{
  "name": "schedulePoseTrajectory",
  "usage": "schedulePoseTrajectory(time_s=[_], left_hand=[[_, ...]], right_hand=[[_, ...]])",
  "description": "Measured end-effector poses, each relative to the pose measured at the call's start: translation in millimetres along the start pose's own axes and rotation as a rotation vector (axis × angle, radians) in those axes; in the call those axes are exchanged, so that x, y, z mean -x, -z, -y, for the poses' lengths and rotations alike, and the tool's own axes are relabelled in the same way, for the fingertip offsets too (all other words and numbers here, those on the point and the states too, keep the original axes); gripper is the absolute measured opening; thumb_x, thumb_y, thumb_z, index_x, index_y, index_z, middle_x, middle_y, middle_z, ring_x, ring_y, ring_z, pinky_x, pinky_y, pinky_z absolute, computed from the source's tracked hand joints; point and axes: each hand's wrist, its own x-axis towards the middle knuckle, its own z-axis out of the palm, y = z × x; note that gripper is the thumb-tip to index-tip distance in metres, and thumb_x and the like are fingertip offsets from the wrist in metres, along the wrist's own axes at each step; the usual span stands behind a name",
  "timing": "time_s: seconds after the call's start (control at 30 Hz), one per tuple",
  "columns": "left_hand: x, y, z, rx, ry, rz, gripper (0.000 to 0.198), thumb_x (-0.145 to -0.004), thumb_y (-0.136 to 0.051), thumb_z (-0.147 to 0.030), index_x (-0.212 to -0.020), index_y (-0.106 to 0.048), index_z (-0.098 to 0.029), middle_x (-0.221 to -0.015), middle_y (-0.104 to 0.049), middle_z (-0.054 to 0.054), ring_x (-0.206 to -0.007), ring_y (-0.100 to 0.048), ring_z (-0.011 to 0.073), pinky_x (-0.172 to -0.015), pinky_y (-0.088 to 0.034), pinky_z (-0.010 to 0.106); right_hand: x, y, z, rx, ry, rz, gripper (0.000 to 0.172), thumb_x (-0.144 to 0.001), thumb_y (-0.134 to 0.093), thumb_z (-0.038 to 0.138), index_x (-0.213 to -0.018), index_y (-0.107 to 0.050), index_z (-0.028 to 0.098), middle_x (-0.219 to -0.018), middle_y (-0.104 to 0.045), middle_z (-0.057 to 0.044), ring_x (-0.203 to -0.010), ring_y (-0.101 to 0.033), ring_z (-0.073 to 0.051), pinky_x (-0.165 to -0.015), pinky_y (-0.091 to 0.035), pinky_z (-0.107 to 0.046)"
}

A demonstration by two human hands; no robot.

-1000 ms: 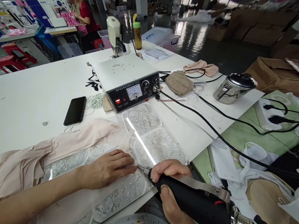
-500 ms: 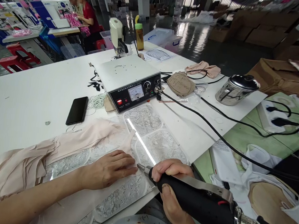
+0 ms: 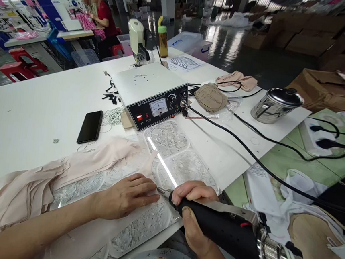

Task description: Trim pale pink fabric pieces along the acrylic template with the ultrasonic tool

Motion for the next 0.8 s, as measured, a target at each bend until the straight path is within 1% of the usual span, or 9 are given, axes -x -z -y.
schedulePoseTrajectory(time_s=[0.13, 0.23, 0.33, 0.43, 0.5, 0.57, 0.67, 0.8], left_hand=[[0, 0.4, 0, -0.010, 0.013, 0.013, 0.030, -0.100, -0.033, -0.011, -0.121, -0.054, -0.012, -0.111, -0.062, 0.014, -0.105, -0.058, 0.0220, -0.091, -0.046, 0.036], [7, 2.4, -3, -0.001, 0.026, 0.022, 0.031, -0.100, -0.034, -0.011, -0.125, -0.051, -0.012, -0.117, -0.060, 0.016, -0.111, -0.056, 0.0232, -0.094, -0.046, 0.038], [22, 5.5, -13, 0.019, 0.101, 0.003, 0.030, -0.100, -0.038, -0.016, -0.128, -0.050, -0.012, -0.121, -0.059, 0.016, -0.114, -0.055, 0.0241, -0.097, -0.046, 0.040], [38, 7.7, -29, 0.000, 0.214, 0.013, 0.031, -0.100, -0.043, -0.022, -0.128, -0.051, -0.013, -0.123, -0.058, 0.016, -0.118, -0.053, 0.0260, -0.098, -0.046, 0.042], [45, 8.1, -40, -0.027, 0.264, 0.028, 0.031, -0.100, -0.044, -0.025, -0.128, -0.053, -0.013, -0.124, -0.057, 0.017, -0.119, -0.052, 0.0277, -0.098, -0.047, 0.044], [48, 7.5, -50, -0.054, 0.287, 0.022, 0.030, -0.099, -0.045, -0.024, -0.125, -0.054, -0.011, -0.122, -0.058, 0.018, -0.117, -0.054, 0.0282, -0.096, -0.048, 0.044], [47, 4.7, -61, -0.094, 0.301, -0.020, 0.027, -0.099, -0.044, -0.021, -0.121, -0.056, -0.010, -0.117, -0.060, 0.017, -0.112, -0.056, 0.0261, -0.092, -0.050, 0.041], [45, -0.4, -72, -0.124, 0.307, -0.051, 0.024, -0.098, -0.043, -0.013, -0.117, -0.057, -0.010, -0.113, -0.062, 0.016, -0.107, -0.058, 0.0244, -0.086, -0.051, 0.037]], right_hand=[[-1, -2, 1, -0.005, 0.009, -0.001, 0.008, -0.086, -0.057, 0.024, -0.091, -0.051, 0.023, -0.084, -0.053, -0.001, -0.064, -0.053, -0.013, -0.059, -0.052, -0.035], [1, -1, 7, -0.049, 0.000, -0.086, 0.010, -0.084, -0.059, 0.026, -0.091, -0.053, 0.023, -0.082, -0.051, -0.001, -0.063, -0.052, -0.012, -0.058, -0.051, -0.033], [6, 2, 13, -0.095, 0.002, -0.132, 0.012, -0.081, -0.060, 0.027, -0.089, -0.054, 0.022, -0.081, -0.051, -0.001, -0.061, -0.050, -0.012, -0.057, -0.051, -0.032], [9, 4, 14, -0.104, 0.009, -0.118, 0.012, -0.081, -0.061, 0.027, -0.090, -0.055, 0.022, -0.080, -0.052, -0.001, -0.060, -0.051, -0.012, -0.056, -0.051, -0.032], [11, 5, 12, -0.108, 0.004, -0.102, 0.012, -0.082, -0.060, 0.027, -0.091, -0.055, 0.022, -0.081, -0.052, -0.001, -0.061, -0.052, -0.012, -0.056, -0.051, -0.031], [13, 6, 10, -0.105, -0.002, -0.078, 0.011, -0.083, -0.060, 0.026, -0.092, -0.055, 0.023, -0.083, -0.053, -0.002, -0.062, -0.053, -0.012, -0.058, -0.052, -0.032], [15, 9, 10, -0.092, -0.032, -0.052, 0.011, -0.083, -0.060, 0.024, -0.094, -0.055, 0.023, -0.084, -0.053, -0.002, -0.065, -0.054, -0.013, -0.061, -0.052, -0.033], [19, 14, 16, -0.095, -0.083, -0.045, 0.013, -0.082, -0.061, 0.024, -0.093, -0.056, 0.022, -0.083, -0.054, -0.003, -0.065, -0.055, -0.013, -0.062, -0.051, -0.034]])
